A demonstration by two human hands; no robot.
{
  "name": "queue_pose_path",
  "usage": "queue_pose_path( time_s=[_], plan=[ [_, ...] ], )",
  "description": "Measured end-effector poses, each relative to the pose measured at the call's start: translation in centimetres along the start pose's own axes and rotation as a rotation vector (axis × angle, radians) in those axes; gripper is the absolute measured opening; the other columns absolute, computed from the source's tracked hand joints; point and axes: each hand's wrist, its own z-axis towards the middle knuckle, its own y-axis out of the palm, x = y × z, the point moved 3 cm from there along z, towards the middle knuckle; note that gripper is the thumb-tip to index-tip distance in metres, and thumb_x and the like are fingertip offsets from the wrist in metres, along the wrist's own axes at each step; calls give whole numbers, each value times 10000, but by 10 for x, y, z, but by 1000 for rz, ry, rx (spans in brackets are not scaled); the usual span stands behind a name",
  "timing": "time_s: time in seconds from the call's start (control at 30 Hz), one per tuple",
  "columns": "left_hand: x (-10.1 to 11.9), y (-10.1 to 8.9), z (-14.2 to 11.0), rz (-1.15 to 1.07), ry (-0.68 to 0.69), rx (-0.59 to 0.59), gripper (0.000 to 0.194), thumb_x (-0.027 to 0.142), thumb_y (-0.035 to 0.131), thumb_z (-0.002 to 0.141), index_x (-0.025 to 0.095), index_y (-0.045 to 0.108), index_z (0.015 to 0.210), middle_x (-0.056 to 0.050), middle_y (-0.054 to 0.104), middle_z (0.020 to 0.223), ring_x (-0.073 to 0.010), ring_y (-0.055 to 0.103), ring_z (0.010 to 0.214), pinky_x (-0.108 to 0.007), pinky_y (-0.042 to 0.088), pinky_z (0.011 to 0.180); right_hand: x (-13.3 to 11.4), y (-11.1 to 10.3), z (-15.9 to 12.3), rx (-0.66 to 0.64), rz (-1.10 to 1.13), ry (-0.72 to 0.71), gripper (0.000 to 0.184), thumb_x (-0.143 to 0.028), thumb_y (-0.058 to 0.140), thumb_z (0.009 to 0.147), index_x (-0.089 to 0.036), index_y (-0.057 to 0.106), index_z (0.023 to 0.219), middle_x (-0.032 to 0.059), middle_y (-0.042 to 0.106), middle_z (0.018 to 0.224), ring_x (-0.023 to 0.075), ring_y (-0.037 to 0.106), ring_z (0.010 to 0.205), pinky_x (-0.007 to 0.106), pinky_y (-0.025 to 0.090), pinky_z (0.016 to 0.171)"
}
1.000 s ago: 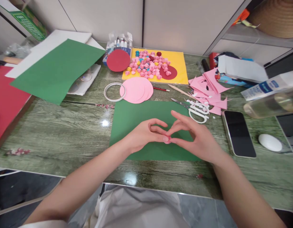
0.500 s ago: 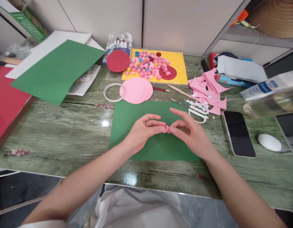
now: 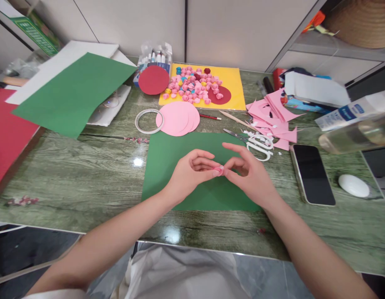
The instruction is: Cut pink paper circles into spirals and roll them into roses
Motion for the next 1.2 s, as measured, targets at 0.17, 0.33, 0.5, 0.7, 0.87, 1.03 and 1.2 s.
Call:
queue_pose_path(
  time_s=[0.17,0.33,0.5,0.7,0.87,1.03,1.2],
  plan=[
    [4,3,-2,140,23,-34,353,221,765,612,163,543,880,-19,693,793,-146,661,788,-303,497,768,-4,-4,0,-24,-69,-39,542,-183,572,776,-257,393,1282,-35,583,675,157,578,649,344,495,699],
    [9,5,-4,262,59,-71,321,239,737,648,167,538,889,-19,685,789,-142,660,785,-298,491,776,-8,-6,-1,-30,-176,-81,559,-150,568,757,-259,404,1281,-40,586,677,156,592,660,320,485,683],
    [14,8,-7,393,98,-82,251,238,692,695,167,548,888,-32,681,816,-149,658,805,-289,489,763,-10,-6,-2,-38,-208,-80,570,-122,555,748,-255,399,1281,-42,596,680,153,598,666,296,472,660],
    [14,9,-9,478,165,-73,204,231,676,709,182,555,866,-20,685,836,-137,656,799,-265,492,737,-10,-6,-2,-31,-228,-94,574,-114,547,747,-257,398,1282,-39,607,691,156,607,664,301,470,655],
    [14,10,-9,517,194,-75,162,191,657,719,190,571,856,-10,686,849,-122,649,790,-247,490,728,-10,-5,-3,-35,-245,-100,575,-116,543,751,-260,392,1286,-40,607,696,154,606,664,297,469,659],
    [13,9,-9,469,183,-58,174,229,669,713,183,568,847,-22,687,853,-134,652,782,-270,503,735,-9,-5,-2,-18,-292,-122,552,-153,539,772,-267,385,1290,-33,616,716,154,605,661,293,474,649],
    [14,9,-9,515,211,-42,132,201,643,733,185,578,847,-21,692,858,-139,657,805,-275,505,754,-11,-6,-3,15,-359,-136,532,-147,545,782,-274,401,1278,-25,635,770,168,617,728,325,476,731]
  ],
)
